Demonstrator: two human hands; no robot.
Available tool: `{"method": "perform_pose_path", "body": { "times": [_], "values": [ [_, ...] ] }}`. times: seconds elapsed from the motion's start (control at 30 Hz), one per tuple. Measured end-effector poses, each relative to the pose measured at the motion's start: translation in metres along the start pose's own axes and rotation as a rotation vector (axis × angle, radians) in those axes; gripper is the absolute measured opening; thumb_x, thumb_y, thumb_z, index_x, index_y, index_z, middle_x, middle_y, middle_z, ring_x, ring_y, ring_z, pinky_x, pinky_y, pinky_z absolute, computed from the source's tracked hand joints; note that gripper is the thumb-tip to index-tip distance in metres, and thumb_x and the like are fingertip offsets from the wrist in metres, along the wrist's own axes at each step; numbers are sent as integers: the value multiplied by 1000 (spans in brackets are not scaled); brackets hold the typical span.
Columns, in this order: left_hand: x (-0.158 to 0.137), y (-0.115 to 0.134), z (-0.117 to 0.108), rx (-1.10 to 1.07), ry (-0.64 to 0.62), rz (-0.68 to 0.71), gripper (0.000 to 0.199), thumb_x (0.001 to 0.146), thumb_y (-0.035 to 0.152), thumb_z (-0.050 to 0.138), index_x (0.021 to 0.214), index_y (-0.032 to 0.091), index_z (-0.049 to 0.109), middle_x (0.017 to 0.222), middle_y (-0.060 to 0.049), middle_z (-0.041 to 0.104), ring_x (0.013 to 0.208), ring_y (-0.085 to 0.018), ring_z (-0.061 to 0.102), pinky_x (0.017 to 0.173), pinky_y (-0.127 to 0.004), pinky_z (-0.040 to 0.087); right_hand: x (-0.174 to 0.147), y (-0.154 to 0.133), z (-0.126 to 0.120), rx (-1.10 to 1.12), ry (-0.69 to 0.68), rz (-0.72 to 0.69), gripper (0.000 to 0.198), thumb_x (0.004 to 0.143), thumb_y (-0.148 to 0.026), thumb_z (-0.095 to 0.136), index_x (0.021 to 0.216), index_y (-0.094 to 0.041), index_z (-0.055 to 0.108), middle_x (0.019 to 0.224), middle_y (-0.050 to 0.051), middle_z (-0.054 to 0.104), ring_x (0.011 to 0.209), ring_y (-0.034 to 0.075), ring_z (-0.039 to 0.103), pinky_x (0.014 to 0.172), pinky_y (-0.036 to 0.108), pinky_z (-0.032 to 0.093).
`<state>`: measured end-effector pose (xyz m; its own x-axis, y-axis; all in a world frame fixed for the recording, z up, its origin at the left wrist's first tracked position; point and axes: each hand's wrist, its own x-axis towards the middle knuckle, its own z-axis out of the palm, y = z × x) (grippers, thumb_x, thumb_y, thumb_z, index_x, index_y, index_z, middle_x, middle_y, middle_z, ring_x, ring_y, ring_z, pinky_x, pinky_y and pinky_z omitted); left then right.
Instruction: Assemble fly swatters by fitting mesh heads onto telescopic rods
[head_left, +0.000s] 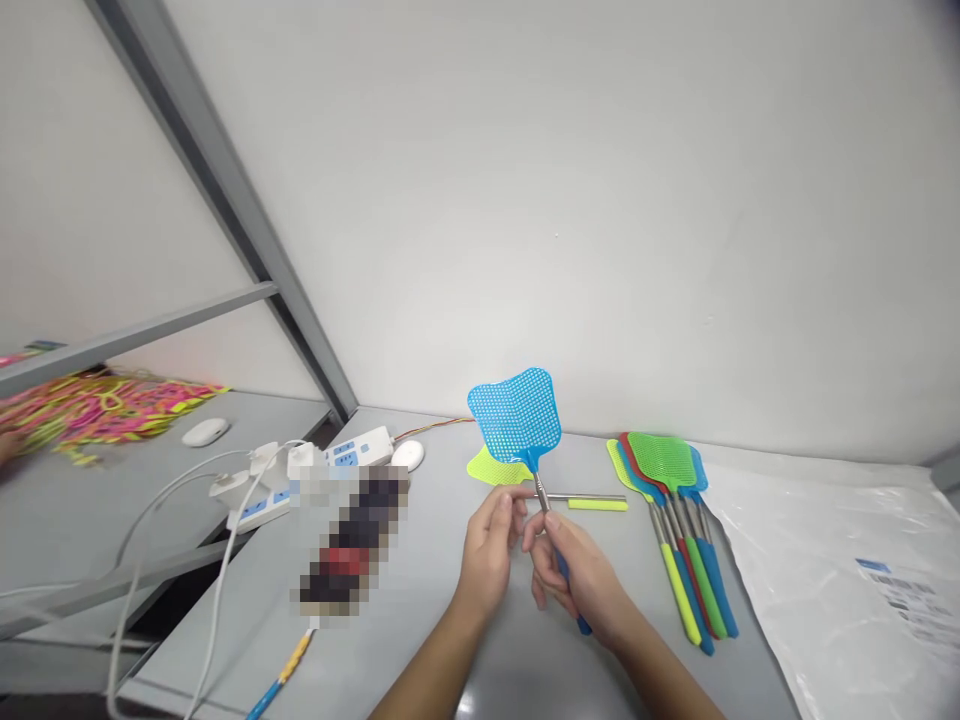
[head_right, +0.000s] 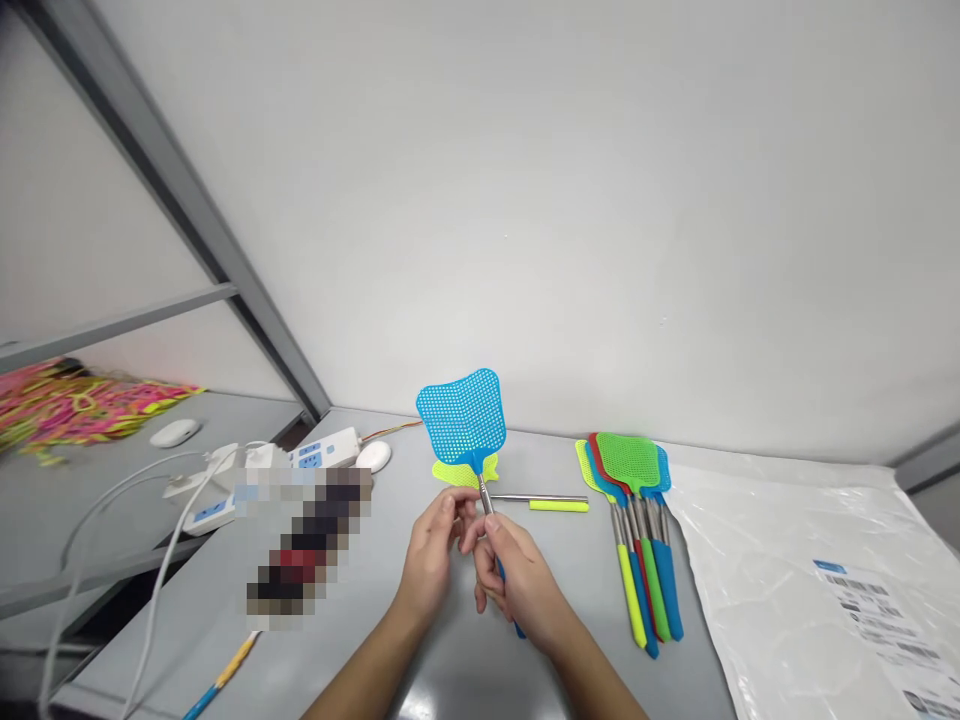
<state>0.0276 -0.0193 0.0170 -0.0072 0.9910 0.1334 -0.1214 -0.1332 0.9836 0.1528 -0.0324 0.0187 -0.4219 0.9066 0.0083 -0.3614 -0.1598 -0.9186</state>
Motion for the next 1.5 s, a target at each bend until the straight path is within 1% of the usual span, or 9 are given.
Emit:
{"method": "perform_pose_path", "body": {
  "times": [0.13, 0.4, 0.6, 0.83, 0.93, 1.1, 1.2, 1.3, 1.5],
  "values": [
    [5, 0, -4, -84, 79, -40, 40, 89, 51, 45, 94, 18, 67, 72, -3, 54, 68, -15, 50, 66, -25, 41, -2, 11, 6, -31, -60, 106, 39, 93, -52, 37, 86, -18, 54, 43, -12, 32, 28, 5, 22, 45, 26, 44],
    [12, -8, -9, -60, 254, -130, 43, 81, 56, 56, 82, 15, 70, 60, -1, 52, 59, -12, 48, 60, -23, 38, 4, 17, 4, 24, -130, 254, 39, 93, -51, 36, 81, -18, 53, 42, -12, 31, 29, 4, 20, 41, 22, 39],
    [15, -10, -16, -130, 365, -68, 46, 80, 58, 56, 83, 13, 68, 63, 0, 51, 61, -11, 46, 60, -22, 37, 2, 13, 1, 47, -208, 329, 40, 94, -51, 36, 78, -18, 52, 42, -12, 30, 31, 4, 19, 41, 21, 36],
    [27, -6, -39, -283, 617, 13, 43, 79, 55, 59, 86, 13, 64, 67, 2, 49, 58, -7, 40, 57, -20, 35, -3, 10, 0, -77, -304, 397, 40, 93, -51, 37, 77, -18, 53, 44, -11, 30, 32, 4, 20, 41, 20, 34],
    [27, -5, -39, -314, 528, -3, 42, 80, 55, 59, 87, 13, 64, 66, 2, 47, 57, -7, 40, 57, -20, 35, -3, 6, -5, -118, -308, 382, 41, 93, -51, 37, 78, -17, 55, 45, -11, 32, 32, 4, 20, 42, 20, 35],
    [20, -6, -23, -222, 117, -105, 35, 84, 48, 58, 92, 14, 64, 63, 3, 45, 57, -8, 42, 57, -21, 35, 2, 3, -18, -90, -180, 324, 37, 91, -51, 43, 84, -17, 55, 49, -11, 36, 32, 3, 23, 43, 19, 34],
    [15, -9, -11, -179, -30, -181, 37, 85, 49, 53, 94, 15, 64, 61, 3, 44, 53, -9, 42, 54, -22, 36, 5, 6, -23, -29, -115, 270, 34, 90, -51, 45, 84, -18, 53, 49, -11, 36, 32, 2, 23, 43, 19, 32],
    [13, -11, -5, -157, -51, -221, 39, 84, 51, 55, 95, 15, 65, 59, 4, 44, 51, -9, 42, 53, -23, 36, 8, 9, -24, -4, -119, 269, 35, 89, -51, 46, 80, -18, 52, 47, -12, 36, 32, 3, 22, 42, 19, 31],
    [17, -11, -13, -144, 108, -141, 33, 80, 46, 62, 83, 14, 67, 61, 3, 47, 56, -8, 41, 56, -21, 34, 9, 10, -22, 57, -175, 328, 36, 89, -53, 44, 77, -19, 49, 44, -12, 38, 29, 4, 25, 41, 20, 33]
  ]
}}
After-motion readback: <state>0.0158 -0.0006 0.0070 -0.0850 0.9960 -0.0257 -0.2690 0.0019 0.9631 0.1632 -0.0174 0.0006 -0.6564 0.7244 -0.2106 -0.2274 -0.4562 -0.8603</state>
